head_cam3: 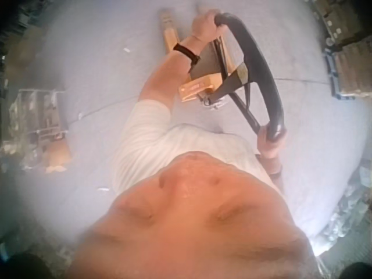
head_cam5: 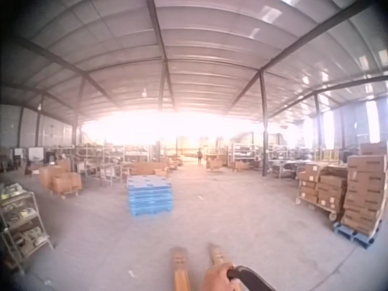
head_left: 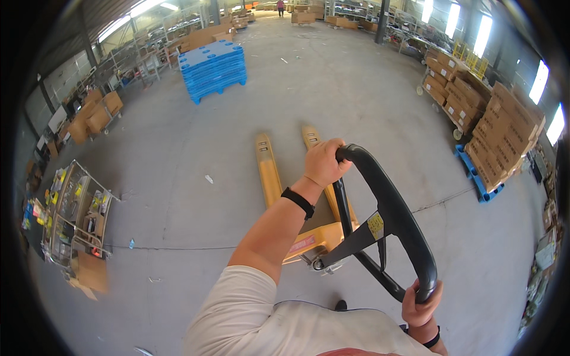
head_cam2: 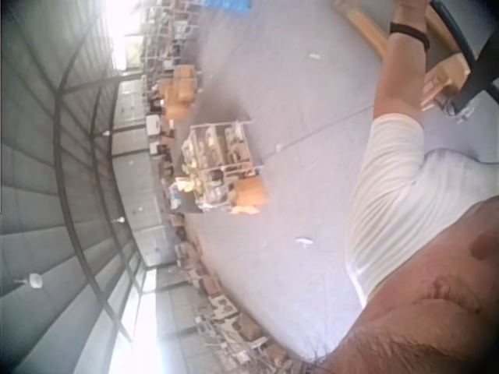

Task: Using a manual pallet jack to move a stack of blue plastic pallets through a warehouse facility.

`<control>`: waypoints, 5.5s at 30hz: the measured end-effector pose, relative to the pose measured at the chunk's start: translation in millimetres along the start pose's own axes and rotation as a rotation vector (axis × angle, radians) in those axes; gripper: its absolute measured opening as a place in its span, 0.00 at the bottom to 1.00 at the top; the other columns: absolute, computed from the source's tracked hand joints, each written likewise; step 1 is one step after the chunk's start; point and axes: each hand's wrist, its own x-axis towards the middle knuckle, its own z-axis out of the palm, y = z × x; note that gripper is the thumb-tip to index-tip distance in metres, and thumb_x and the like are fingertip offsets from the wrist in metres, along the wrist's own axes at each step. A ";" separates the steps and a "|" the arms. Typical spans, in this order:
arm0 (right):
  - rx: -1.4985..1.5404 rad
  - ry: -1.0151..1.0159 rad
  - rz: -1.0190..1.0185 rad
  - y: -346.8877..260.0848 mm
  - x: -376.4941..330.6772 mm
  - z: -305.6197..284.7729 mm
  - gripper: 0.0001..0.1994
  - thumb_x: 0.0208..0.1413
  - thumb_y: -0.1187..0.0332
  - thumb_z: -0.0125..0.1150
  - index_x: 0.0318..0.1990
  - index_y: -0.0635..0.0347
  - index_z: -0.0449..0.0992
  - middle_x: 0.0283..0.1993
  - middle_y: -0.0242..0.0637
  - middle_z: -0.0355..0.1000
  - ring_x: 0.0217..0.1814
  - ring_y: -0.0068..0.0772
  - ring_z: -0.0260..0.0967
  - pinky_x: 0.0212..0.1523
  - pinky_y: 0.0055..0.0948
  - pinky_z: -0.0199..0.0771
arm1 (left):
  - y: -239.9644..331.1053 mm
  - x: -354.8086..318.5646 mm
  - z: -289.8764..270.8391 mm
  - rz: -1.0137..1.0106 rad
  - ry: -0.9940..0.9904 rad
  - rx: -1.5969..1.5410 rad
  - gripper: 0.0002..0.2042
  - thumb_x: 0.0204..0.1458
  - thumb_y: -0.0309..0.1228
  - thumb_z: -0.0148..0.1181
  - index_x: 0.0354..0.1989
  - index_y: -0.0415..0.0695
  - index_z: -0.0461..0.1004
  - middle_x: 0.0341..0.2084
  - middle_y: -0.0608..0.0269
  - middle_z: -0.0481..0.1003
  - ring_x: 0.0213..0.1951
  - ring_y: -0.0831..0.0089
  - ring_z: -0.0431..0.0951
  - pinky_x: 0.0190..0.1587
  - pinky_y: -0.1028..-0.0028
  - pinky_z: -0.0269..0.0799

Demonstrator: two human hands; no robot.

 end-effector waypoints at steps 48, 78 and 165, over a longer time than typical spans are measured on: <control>0.462 -0.055 -0.141 860.2 792.3 -134.1 0.15 0.59 0.82 0.50 0.53 0.62 0.65 0.48 0.35 0.65 0.48 0.25 0.63 0.52 0.24 0.65 | -22.9 266.7 692.8 -0.046 0.037 -0.146 0.16 0.53 0.19 0.56 0.48 0.40 0.60 0.32 0.57 0.70 0.31 0.68 0.68 0.38 0.66 0.67; 1.045 -0.762 -0.260 765.2 1188.6 414.9 0.15 0.58 0.83 0.49 0.51 0.59 0.66 0.45 0.31 0.68 0.45 0.21 0.66 0.48 0.25 0.70 | -315.2 392.5 653.6 -0.142 0.351 0.287 0.23 0.44 0.18 0.56 0.50 0.45 0.60 0.30 0.59 0.71 0.25 0.66 0.69 0.34 0.64 0.68; -0.302 -0.454 -0.366 142.2 1721.2 1675.5 0.33 0.40 0.53 0.76 0.57 0.47 0.73 0.59 0.38 0.66 0.65 0.48 0.59 0.65 0.46 0.61 | -1798.3 840.3 -194.1 -0.637 0.113 0.242 0.19 0.55 0.27 0.62 0.54 0.44 0.65 0.39 0.54 0.79 0.42 0.56 0.82 0.44 0.63 0.75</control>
